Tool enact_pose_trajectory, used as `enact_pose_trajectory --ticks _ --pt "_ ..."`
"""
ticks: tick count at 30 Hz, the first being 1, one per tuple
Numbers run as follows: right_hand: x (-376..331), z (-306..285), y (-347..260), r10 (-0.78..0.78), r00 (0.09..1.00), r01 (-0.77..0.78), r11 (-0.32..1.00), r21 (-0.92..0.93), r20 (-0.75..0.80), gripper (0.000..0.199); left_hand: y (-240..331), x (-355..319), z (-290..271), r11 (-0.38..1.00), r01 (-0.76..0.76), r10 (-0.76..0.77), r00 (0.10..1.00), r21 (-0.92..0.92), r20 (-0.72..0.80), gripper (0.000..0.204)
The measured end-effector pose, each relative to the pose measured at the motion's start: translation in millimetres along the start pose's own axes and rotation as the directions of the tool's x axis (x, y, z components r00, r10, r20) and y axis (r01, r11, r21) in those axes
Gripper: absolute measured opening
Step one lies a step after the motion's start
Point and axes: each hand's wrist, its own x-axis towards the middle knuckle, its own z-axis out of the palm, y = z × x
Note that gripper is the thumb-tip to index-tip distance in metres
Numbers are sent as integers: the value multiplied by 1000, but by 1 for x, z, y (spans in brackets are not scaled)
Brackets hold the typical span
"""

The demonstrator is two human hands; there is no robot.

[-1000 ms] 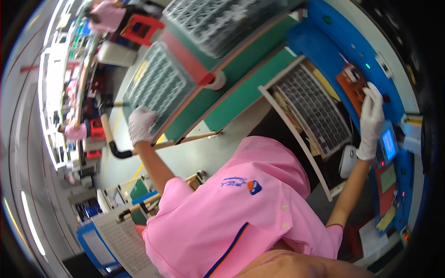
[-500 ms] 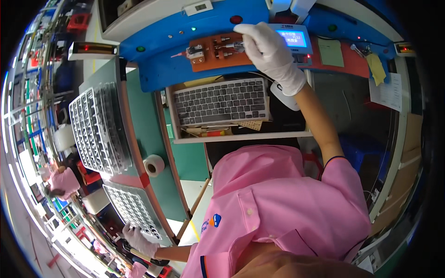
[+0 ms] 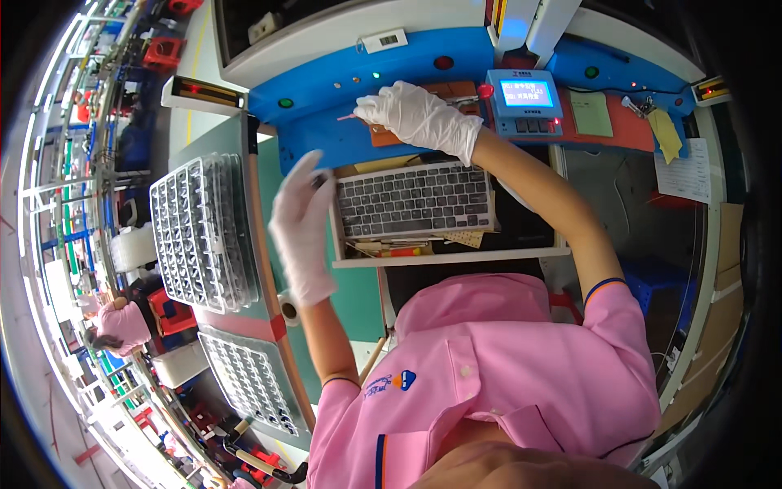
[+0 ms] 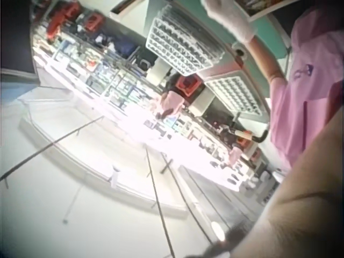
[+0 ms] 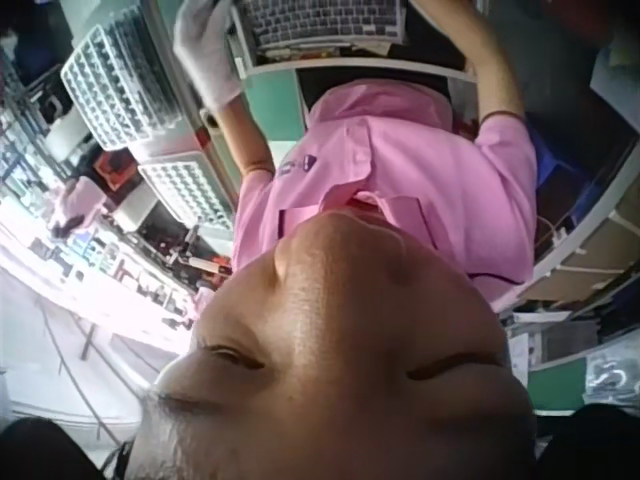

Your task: Testing and sorting electronic components using specialized machinery at a workstation.

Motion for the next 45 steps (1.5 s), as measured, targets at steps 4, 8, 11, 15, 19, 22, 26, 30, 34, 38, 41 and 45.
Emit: enact_pose_trajectory --ticks 4,8,11,15,19,22,26,30,34,38,41,45 --pt "-2 -6 11 66 997 -71 973 218 31 34 -44 43 53 942 -257 262 965 214 5 29" --pt "-25 -35 18 262 908 -88 882 463 -326 35 -75 64 92 728 -565 619 785 389 -18 28" --pt "-57 -68 22 361 862 -115 824 555 -357 35 -87 74 102 696 -581 639 769 422 5 29" --pt "-88 -95 22 405 820 -224 877 425 -405 38 -95 77 100 546 -559 739 672 624 -46 34" --pt "-101 -92 18 454 820 -282 851 443 -349 37 -97 80 99 580 -565 690 724 586 16 35" --pt "-102 -83 18 482 820 -297 820 489 -310 35 -99 80 101 614 -541 654 756 575 12 37" --pt "-91 -64 19 497 826 -236 734 637 -266 32 -99 80 104 653 -520 617 787 550 11 40" --pt "-66 -35 9 471 862 -170 619 767 -188 34 -92 80 106 648 -526 616 787 551 27 44" --pt "-48 -32 2 556 819 -293 615 732 -139 36 -63 76 97 665 -440 500 862 604 77 53" --pt "0 -55 45 605 738 -238 648 723 -299 30 -10 107 80 468 -714 794 598 521 107 45" --pt "74 -57 102 500 647 -36 774 632 -575 24 34 202 80 355 -843 892 435 405 123 31" --pt "181 -26 181 765 560 -21 398 917 -319 19 55 332 127 489 -787 798 578 377 171 27"
